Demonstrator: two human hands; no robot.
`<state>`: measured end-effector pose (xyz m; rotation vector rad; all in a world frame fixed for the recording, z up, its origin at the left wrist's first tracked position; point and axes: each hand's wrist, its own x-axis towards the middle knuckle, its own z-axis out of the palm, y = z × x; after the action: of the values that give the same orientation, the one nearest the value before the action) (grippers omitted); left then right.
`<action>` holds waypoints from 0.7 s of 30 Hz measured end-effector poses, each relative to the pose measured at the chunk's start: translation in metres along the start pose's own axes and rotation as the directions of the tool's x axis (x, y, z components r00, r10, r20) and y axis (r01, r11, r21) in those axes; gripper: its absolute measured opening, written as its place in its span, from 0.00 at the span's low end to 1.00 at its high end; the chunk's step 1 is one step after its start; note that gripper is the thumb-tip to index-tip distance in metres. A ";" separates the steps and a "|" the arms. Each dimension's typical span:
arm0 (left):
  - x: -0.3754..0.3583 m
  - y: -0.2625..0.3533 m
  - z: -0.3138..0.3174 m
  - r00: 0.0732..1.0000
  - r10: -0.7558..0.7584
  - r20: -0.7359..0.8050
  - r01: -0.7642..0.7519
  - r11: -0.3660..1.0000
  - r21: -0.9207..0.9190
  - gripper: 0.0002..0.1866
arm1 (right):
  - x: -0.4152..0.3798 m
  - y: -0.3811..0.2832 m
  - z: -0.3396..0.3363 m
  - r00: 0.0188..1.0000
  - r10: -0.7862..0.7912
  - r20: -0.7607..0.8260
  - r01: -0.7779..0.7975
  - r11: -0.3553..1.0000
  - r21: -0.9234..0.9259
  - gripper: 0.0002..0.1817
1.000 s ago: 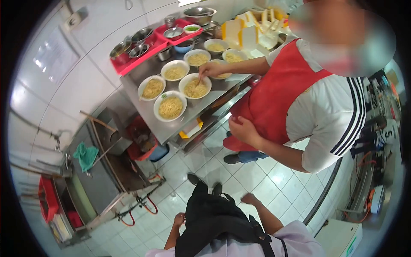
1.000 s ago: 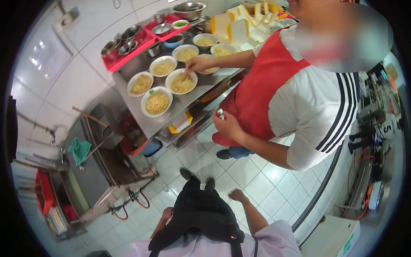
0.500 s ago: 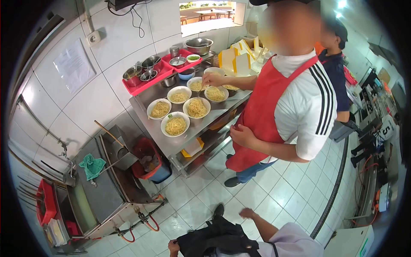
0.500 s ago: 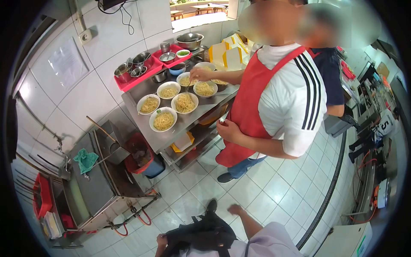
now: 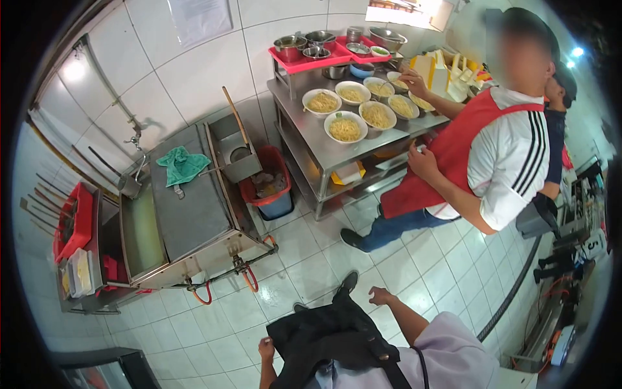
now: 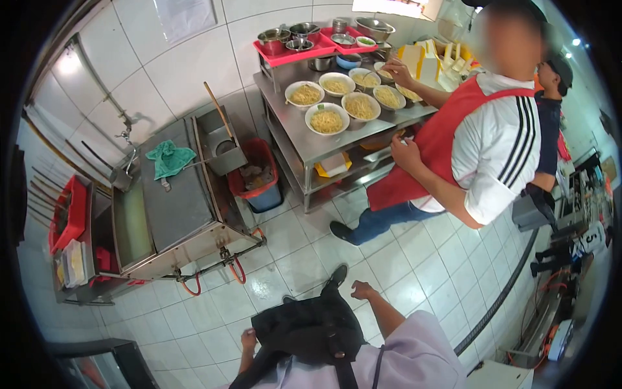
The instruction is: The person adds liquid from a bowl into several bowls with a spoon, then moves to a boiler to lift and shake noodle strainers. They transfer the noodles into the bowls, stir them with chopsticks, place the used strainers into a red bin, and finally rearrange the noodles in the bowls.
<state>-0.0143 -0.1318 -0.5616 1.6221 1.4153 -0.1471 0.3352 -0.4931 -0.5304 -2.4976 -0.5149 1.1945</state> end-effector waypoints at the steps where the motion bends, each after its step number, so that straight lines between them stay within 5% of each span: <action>1: -0.012 -0.015 -0.006 0.999 -0.032 0.026 0.032 0.999 -0.015 0.11 | -0.007 -0.009 0.003 0.988 0.077 0.135 -0.071 0.996 -0.052 0.25; 4: -0.033 -0.089 -0.022 0.977 0.043 0.207 -0.058 0.996 0.066 0.09 | -0.017 -0.064 -0.030 0.920 0.189 0.344 -0.192 0.981 -0.026 0.33; 5: -0.040 -0.145 -0.029 0.975 0.039 0.221 -0.055 0.996 0.070 0.09 | -0.006 -0.064 -0.034 0.975 -0.191 0.114 0.203 0.974 -0.099 0.35; 6: -0.028 -0.170 -0.026 0.868 0.256 0.426 -0.424 0.828 0.366 0.09 | -0.021 -0.119 -0.074 0.993 -0.121 0.005 0.121 0.993 -0.016 0.37; 7: -0.009 -0.167 -0.021 0.668 0.344 0.660 -0.734 0.453 0.506 0.09 | -0.024 -0.150 -0.096 0.955 -0.232 -0.183 0.253 0.963 0.096 0.42; 8: -0.002 -0.170 -0.023 0.661 0.346 0.665 -0.740 0.444 0.504 0.09 | -0.029 -0.182 -0.124 0.885 -0.286 -0.368 0.352 0.928 0.125 0.44; 9: 0.005 -0.168 -0.026 0.616 0.401 0.678 -0.783 0.404 0.472 0.10 | -0.034 -0.216 -0.150 0.696 -0.406 -0.592 0.536 0.843 0.052 0.47; 11: 0.013 -0.163 -0.031 0.557 0.460 0.692 -0.830 0.345 0.439 0.10 | -0.064 -0.283 -0.197 0.508 -0.264 -0.820 0.648 0.744 0.162 0.48; 12: 0.020 -0.152 -0.035 0.728 0.393 0.562 -0.641 0.680 0.355 0.10 | -0.076 -0.304 -0.211 0.499 -0.261 -0.826 0.650 0.743 0.158 0.48; 13: 0.040 -0.135 -0.037 0.858 0.249 0.448 -0.364 0.912 0.190 0.11 | -0.086 -0.322 -0.223 0.451 -0.166 -0.877 0.758 0.590 0.278 0.48; 14: 0.052 -0.104 -0.045 0.928 0.051 0.370 -0.042 0.999 -0.033 0.12 | -0.091 -0.334 -0.230 0.419 -0.064 -0.906 0.842 0.399 0.362 0.48; 15: 0.037 -0.068 -0.048 0.924 -0.168 0.344 0.272 0.921 -0.279 0.14 | -0.093 -0.342 -0.230 0.355 -0.062 -0.933 0.889 0.332 0.316 0.46; 16: 0.040 -0.042 -0.050 0.949 -0.126 0.288 0.205 0.943 -0.262 0.13 | -0.092 -0.340 -0.226 0.343 -0.079 -0.936 0.897 0.322 0.302 0.46; 18: 0.042 0.000 -0.050 0.977 -0.021 0.214 0.089 0.946 -0.313 0.13 | -0.077 -0.323 -0.208 0.453 -0.395 -0.799 0.710 0.702 0.056 0.38; 20: 0.034 0.027 -0.046 0.981 0.017 0.195 0.051 0.939 -0.341 0.13 | -0.059 -0.298 -0.179 0.554 -0.636 -0.537 0.706 0.701 -0.103 0.28; 21: 0.031 0.038 -0.042 0.981 0.043 0.187 0.026 0.936 -0.351 0.12 | -0.035 -0.266 -0.143 0.556 -0.677 -0.482 0.704 0.692 -0.161 0.14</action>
<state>0.0076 -0.0764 -0.5374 1.2818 1.2069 -0.0396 0.3799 -0.2934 -0.3054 -2.0635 -1.1480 0.2070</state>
